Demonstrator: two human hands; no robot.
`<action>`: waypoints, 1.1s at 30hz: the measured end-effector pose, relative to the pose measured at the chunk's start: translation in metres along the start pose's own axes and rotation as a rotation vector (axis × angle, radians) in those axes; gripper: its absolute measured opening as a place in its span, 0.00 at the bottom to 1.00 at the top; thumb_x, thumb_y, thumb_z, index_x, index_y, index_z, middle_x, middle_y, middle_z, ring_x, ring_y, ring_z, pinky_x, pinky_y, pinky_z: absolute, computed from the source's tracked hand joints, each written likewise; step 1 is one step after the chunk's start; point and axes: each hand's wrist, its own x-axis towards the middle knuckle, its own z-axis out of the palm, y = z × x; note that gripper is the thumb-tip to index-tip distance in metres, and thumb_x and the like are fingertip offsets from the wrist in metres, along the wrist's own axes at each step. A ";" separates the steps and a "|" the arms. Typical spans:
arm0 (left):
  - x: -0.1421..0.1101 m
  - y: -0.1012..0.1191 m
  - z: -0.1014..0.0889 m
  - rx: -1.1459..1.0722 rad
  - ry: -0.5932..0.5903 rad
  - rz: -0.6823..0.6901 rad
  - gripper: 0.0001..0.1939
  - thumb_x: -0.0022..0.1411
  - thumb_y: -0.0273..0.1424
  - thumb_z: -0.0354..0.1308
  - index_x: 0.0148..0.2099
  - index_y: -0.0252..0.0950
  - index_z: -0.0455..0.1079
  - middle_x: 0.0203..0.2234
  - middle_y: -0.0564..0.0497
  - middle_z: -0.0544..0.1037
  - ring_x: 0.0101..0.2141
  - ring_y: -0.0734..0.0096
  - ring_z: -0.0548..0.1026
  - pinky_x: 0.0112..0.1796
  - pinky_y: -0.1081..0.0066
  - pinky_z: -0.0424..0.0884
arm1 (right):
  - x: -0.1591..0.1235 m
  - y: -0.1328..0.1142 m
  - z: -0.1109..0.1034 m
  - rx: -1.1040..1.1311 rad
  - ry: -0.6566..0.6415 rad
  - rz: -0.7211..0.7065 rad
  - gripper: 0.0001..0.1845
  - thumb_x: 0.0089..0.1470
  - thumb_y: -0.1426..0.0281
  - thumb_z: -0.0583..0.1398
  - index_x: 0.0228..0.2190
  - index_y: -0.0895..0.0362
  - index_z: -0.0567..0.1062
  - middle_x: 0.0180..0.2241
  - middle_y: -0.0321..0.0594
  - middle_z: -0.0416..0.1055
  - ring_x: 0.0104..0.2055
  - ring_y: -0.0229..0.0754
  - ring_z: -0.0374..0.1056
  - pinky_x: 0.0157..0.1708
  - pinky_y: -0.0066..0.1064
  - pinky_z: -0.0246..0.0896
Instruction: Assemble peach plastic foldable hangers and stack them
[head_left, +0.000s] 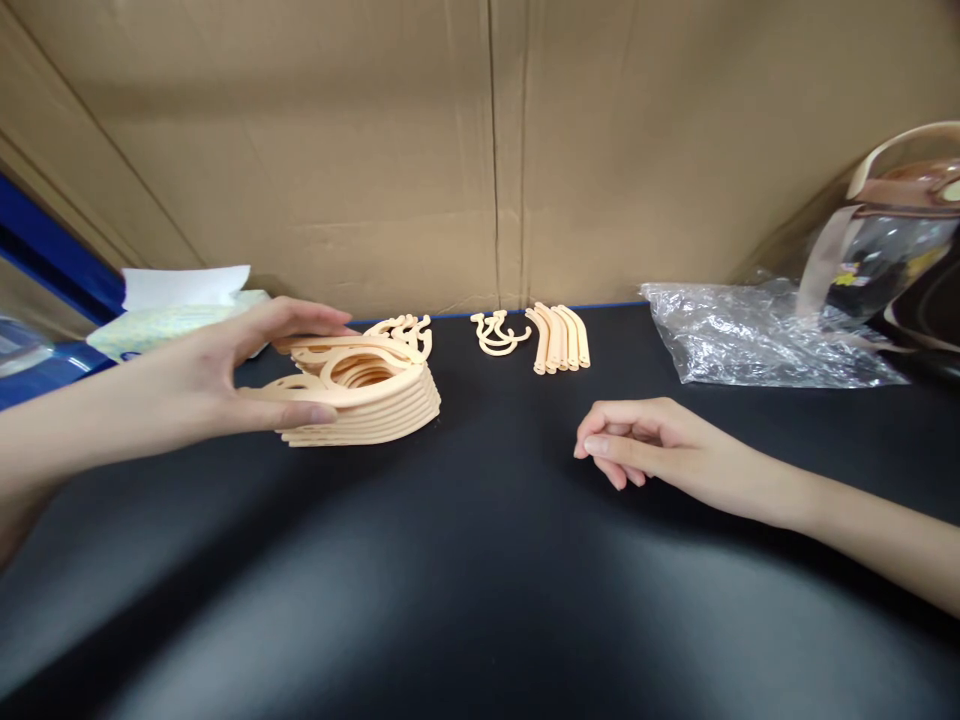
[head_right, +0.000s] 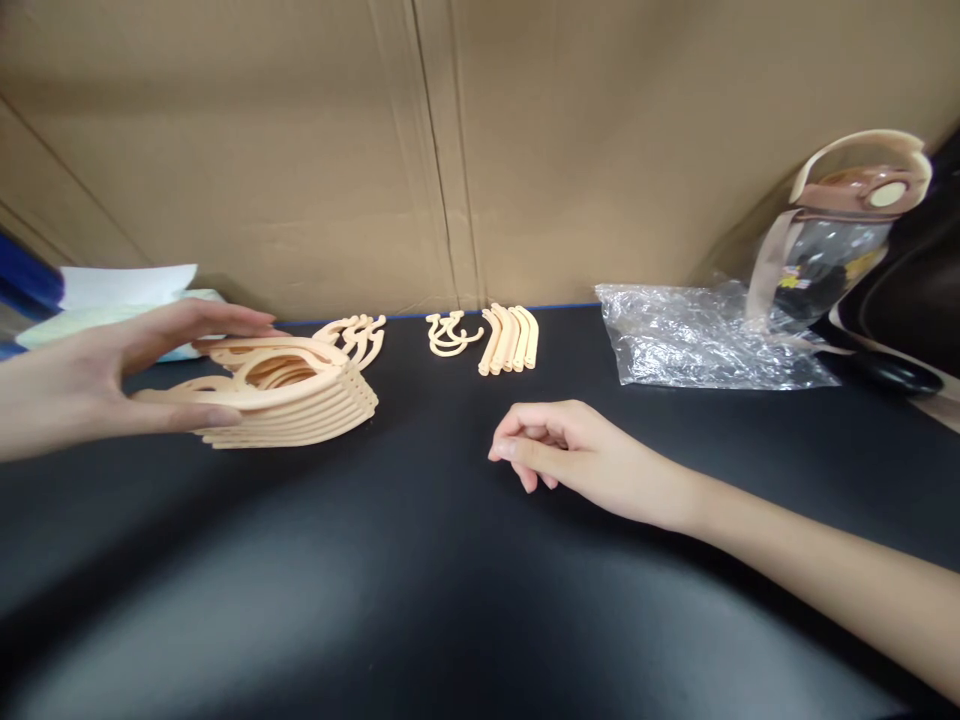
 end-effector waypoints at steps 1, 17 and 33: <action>0.000 -0.001 0.000 0.007 -0.009 0.008 0.36 0.58 0.55 0.59 0.61 0.39 0.65 0.52 0.48 0.75 0.47 0.58 0.77 0.50 0.57 0.73 | 0.000 0.000 0.000 -0.002 -0.001 -0.001 0.16 0.64 0.57 0.58 0.33 0.56 0.75 0.23 0.32 0.66 0.26 0.34 0.62 0.27 0.28 0.55; 0.001 -0.007 0.003 0.025 -0.023 0.079 0.37 0.62 0.53 0.58 0.65 0.38 0.61 0.53 0.46 0.76 0.47 0.60 0.76 0.49 0.60 0.73 | 0.000 0.001 0.000 0.008 -0.013 -0.010 0.17 0.64 0.56 0.58 0.33 0.56 0.75 0.23 0.31 0.66 0.26 0.34 0.62 0.27 0.28 0.55; -0.001 -0.012 0.001 -0.015 -0.060 0.026 0.43 0.57 0.58 0.60 0.67 0.41 0.58 0.56 0.46 0.76 0.50 0.57 0.76 0.51 0.57 0.71 | 0.000 0.000 0.000 -0.023 -0.013 -0.018 0.18 0.64 0.54 0.58 0.33 0.56 0.75 0.23 0.33 0.67 0.26 0.35 0.62 0.26 0.29 0.56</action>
